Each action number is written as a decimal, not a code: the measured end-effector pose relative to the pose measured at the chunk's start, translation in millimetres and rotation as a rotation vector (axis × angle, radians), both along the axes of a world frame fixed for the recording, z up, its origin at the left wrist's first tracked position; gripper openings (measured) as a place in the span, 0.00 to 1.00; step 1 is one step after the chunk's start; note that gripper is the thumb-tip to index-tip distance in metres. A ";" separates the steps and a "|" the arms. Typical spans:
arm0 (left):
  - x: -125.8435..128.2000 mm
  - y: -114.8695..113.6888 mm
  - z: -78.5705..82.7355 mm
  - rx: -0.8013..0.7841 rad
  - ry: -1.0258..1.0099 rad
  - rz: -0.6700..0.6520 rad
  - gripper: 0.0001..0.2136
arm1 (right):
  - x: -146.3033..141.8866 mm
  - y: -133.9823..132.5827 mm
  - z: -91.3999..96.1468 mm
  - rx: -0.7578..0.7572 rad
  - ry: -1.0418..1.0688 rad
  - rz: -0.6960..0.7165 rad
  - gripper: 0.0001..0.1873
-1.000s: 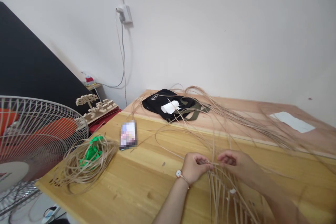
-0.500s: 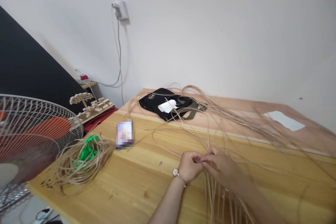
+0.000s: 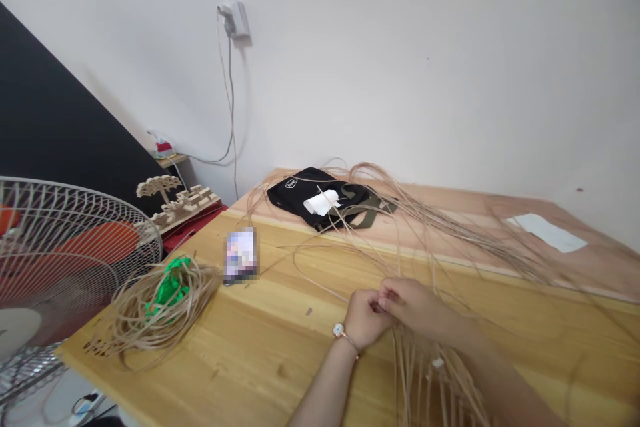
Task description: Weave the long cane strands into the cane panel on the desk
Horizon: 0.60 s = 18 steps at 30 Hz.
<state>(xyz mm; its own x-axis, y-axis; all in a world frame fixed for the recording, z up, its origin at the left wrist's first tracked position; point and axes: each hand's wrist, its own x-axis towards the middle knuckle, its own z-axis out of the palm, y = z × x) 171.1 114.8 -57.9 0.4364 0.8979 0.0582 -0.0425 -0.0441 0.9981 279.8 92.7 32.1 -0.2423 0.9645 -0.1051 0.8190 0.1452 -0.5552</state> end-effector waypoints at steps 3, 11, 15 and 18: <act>-0.4 -1.5 6.0 -0.039 -0.045 -0.013 0.04 | -3.2 8.8 7.9 -0.033 -0.001 -0.006 0.08; -1.9 -2.2 13.5 -0.111 0.002 0.034 0.06 | -9.1 31.7 23.4 -0.250 0.168 0.036 0.13; -2.9 1.0 10.2 -0.110 -0.048 0.027 0.05 | 5.2 33.2 26.8 -0.530 0.710 0.273 0.25; -2.2 0.6 9.4 -0.092 -0.069 0.020 0.05 | 14.7 33.0 26.3 -0.559 0.805 0.325 0.30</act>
